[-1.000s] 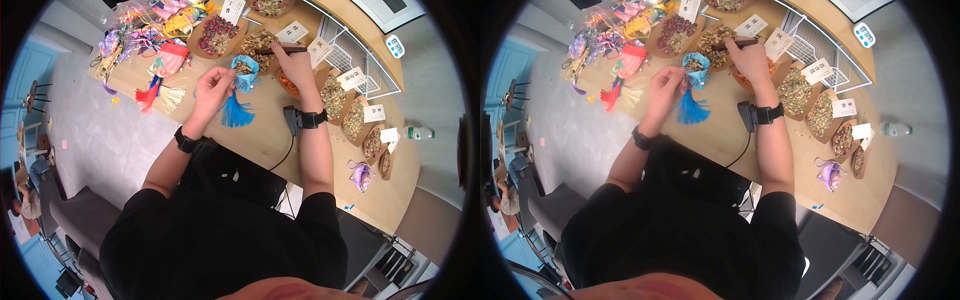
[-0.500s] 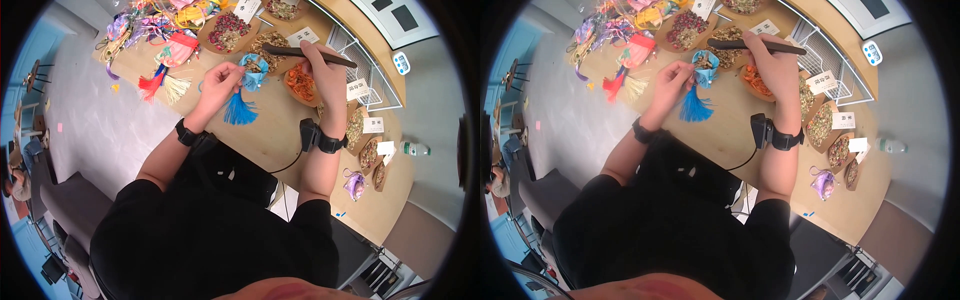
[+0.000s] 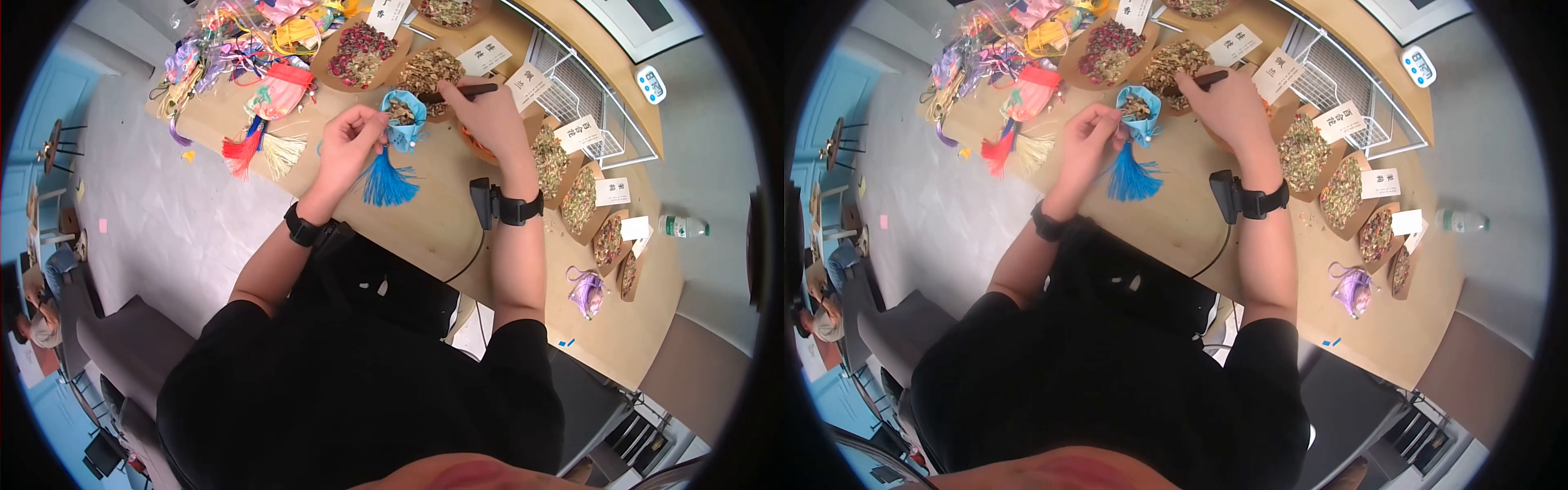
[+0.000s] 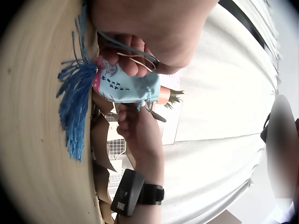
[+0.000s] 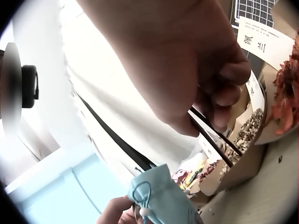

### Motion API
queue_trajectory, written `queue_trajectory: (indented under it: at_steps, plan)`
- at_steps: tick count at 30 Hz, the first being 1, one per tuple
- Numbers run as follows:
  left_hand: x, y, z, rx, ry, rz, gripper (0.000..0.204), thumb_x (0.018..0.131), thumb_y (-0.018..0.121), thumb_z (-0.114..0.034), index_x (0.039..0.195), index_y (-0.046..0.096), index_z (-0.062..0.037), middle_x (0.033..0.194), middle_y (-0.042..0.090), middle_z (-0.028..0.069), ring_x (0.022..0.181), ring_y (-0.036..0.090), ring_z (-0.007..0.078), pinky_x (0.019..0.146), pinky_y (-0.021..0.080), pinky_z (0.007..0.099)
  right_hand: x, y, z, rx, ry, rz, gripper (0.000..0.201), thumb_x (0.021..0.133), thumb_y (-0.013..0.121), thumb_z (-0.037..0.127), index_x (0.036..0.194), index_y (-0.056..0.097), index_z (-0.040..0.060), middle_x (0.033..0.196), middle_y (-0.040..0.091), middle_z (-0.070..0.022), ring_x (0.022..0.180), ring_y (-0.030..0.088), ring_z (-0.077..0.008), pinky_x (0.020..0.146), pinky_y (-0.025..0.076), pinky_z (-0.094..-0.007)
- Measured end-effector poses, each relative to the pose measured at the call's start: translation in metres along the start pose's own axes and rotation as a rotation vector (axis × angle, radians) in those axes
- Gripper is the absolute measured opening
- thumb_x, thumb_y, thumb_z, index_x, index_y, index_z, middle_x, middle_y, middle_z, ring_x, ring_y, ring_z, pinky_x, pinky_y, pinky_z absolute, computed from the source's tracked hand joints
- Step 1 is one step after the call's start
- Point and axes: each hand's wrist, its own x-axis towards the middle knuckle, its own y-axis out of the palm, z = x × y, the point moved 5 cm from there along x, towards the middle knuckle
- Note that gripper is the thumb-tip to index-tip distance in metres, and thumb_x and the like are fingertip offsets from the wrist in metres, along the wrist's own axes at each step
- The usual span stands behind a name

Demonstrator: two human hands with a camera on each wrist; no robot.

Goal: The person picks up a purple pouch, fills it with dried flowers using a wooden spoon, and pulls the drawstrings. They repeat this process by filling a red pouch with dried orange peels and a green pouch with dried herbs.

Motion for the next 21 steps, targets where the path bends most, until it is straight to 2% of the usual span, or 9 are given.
queue_trajectory:
  at_steps: [2, 3, 5, 6, 7, 10, 15, 21]
  plan:
    - [-0.006, 0.001, -0.013, 0.182, 0.088, -0.022, 0.01, 0.093, 0.067, -0.011, 0.09, 0.064, -0.0016, 0.07, 0.062, -0.0011, 0.06, 0.054, 0.0042, 0.057, 0.042, 0.0197, -0.001, -0.014, 0.001, 0.037, -0.032, -0.094, 0.043, 0.087, 0.066, 0.042, 0.083, 0.07, -0.0011, 0.061, 0.061, -0.0125, 0.057, 0.06, -0.0221, 0.06, 0.049, -0.0328]
    - [-0.008, 0.003, -0.023, 0.248, 0.11, -0.012, 0.01, 0.093, 0.067, -0.011, 0.09, 0.064, -0.0016, 0.069, 0.062, -0.0016, 0.061, 0.054, 0.0039, 0.057, 0.041, 0.0195, -0.006, -0.026, 0.012, 0.127, -0.021, -0.145, 0.039, 0.088, 0.068, 0.037, 0.08, 0.069, -0.0019, 0.058, 0.058, -0.0079, 0.055, 0.055, -0.0124, 0.056, 0.044, -0.0289]
    - [-0.01, 0.005, -0.048, 0.382, 0.162, -0.003, 0.01, 0.092, 0.068, -0.011, 0.09, 0.064, -0.0015, 0.069, 0.062, -0.0025, 0.061, 0.054, 0.0032, 0.058, 0.041, 0.0191, -0.017, -0.045, 0.03, 0.247, -0.101, -0.178, 0.035, 0.088, 0.068, 0.032, 0.078, 0.068, -0.0021, 0.057, 0.057, -0.0048, 0.055, 0.051, -0.0081, 0.053, 0.041, -0.0262]
    - [-0.01, 0.006, -0.053, 0.302, 0.124, 0.007, 0.011, 0.092, 0.068, -0.011, 0.09, 0.064, -0.0012, 0.069, 0.062, -0.0021, 0.062, 0.055, 0.0034, 0.058, 0.041, 0.0192, -0.023, -0.053, 0.039, 0.308, -0.145, -0.197, 0.034, 0.089, 0.069, 0.029, 0.077, 0.068, -0.0022, 0.057, 0.056, -0.0033, 0.055, 0.049, -0.0059, 0.052, 0.039, -0.0248]
    - [-0.009, 0.007, -0.056, 0.221, 0.085, 0.02, 0.011, 0.093, 0.068, -0.011, 0.09, 0.064, -0.001, 0.07, 0.063, -0.0016, 0.062, 0.055, 0.0036, 0.059, 0.042, 0.0192, -0.031, -0.056, 0.048, 0.282, -0.189, -0.205, 0.029, 0.088, 0.069, 0.023, 0.074, 0.067, -0.0018, 0.056, 0.056, -0.0015, 0.053, 0.048, -0.0052, 0.05, 0.037, -0.0239]
    - [-0.009, 0.009, -0.058, 0.089, 0.035, 0.069, 0.011, 0.094, 0.066, -0.011, 0.092, 0.064, -0.0004, 0.072, 0.064, 0.0, 0.064, 0.057, 0.0049, 0.06, 0.044, 0.0198, -0.048, -0.047, 0.077, 0.261, -0.309, -0.094, 0.025, 0.087, 0.07, 0.019, 0.073, 0.066, -0.0013, 0.055, 0.053, -0.0016, 0.052, 0.046, -0.0059, 0.049, 0.036, -0.0248]
    - [-0.011, 0.014, -0.065, -0.004, 0.062, 0.157, 0.008, 0.095, 0.063, -0.008, 0.096, 0.063, -0.0003, 0.075, 0.066, 0.0024, 0.068, 0.061, 0.0076, 0.064, 0.047, 0.0213, -0.046, -0.024, 0.076, 0.185, -0.312, 0.049, 0.027, 0.088, 0.069, 0.017, 0.071, 0.061, -0.0021, 0.053, 0.049, -0.0026, 0.049, 0.041, -0.0086, 0.046, 0.031, -0.0254]
    - [-0.009, 0.011, -0.066, 0.038, 0.076, 0.178, 0.006, 0.095, 0.061, -0.007, 0.094, 0.061, -0.0007, 0.076, 0.066, 0.0032, 0.069, 0.063, 0.0084, 0.066, 0.047, 0.0217, -0.053, -0.036, 0.079, 0.15, -0.332, -0.041, 0.027, 0.088, 0.07, 0.019, 0.071, 0.061, -0.0011, 0.053, 0.048, -0.0033, 0.049, 0.041, -0.0097, 0.046, 0.031, -0.0266]
